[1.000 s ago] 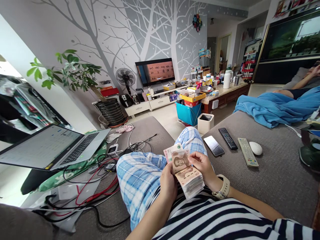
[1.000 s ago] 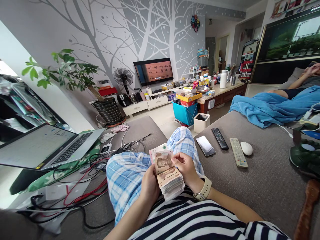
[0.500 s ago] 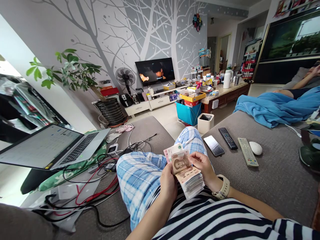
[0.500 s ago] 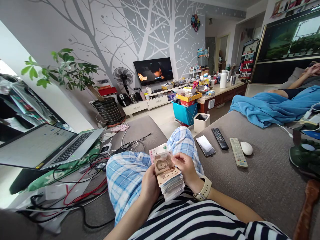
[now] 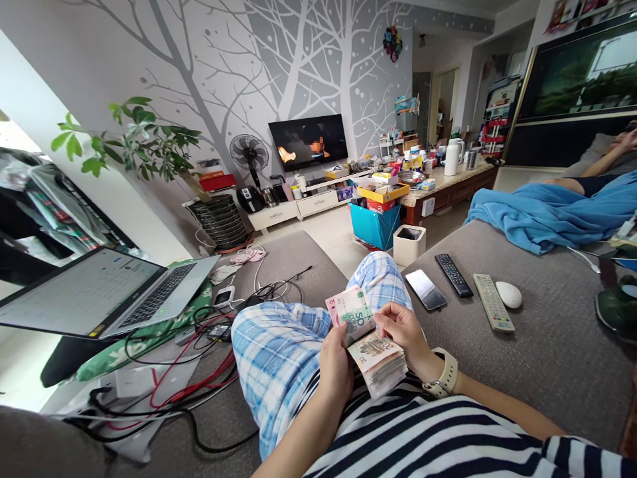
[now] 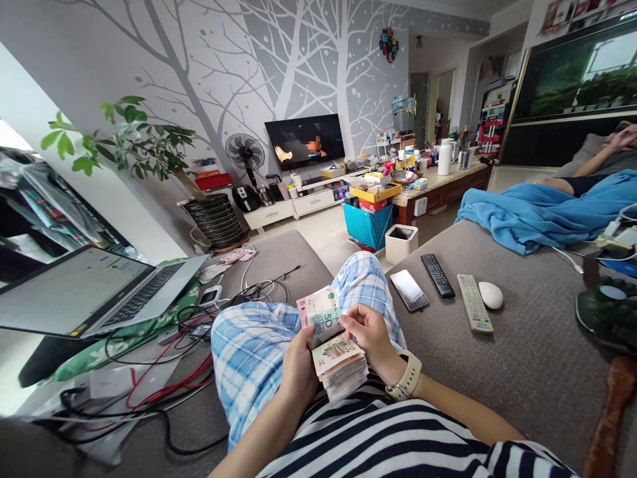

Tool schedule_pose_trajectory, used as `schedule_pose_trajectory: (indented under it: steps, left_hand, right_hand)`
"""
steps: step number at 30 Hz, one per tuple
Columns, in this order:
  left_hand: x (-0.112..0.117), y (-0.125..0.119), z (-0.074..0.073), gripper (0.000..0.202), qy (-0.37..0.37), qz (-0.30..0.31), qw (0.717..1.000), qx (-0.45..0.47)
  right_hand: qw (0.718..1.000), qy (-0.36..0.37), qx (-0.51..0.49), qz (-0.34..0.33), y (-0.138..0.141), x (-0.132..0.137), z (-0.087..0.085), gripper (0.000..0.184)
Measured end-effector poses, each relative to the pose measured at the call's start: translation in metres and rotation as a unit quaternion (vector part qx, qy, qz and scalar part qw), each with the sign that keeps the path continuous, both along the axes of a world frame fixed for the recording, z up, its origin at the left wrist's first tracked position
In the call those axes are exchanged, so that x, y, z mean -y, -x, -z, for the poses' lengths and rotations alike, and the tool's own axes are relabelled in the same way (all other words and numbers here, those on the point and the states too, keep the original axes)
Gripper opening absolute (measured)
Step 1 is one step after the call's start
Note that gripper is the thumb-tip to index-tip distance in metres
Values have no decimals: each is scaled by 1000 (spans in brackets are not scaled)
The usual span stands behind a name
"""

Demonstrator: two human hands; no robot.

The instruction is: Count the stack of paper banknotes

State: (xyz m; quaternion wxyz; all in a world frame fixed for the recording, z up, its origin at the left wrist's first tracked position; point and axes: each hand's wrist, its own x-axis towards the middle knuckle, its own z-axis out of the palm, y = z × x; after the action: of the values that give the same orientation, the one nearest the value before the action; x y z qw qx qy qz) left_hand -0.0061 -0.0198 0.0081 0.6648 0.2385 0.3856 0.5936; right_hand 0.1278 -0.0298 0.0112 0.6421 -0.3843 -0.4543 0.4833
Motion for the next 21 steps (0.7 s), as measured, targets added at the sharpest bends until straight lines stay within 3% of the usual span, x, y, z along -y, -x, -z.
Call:
schedule_pose_trajectory:
  steps: [6,11,21]
  left_hand:
    - [4,1,-7,26,-9,10,1000,-17]
    - [6,1,-10,26,-18,24,999,-20]
    - [0,-1,-4,23,-26,6,1000,-13]
  right_hand:
    - [999,26,-11,42,2,-4,3,45]
    - [999,6,22,45,-1,-5,4,37]
    - [999,-15,32,32,-1,-3,3,33]
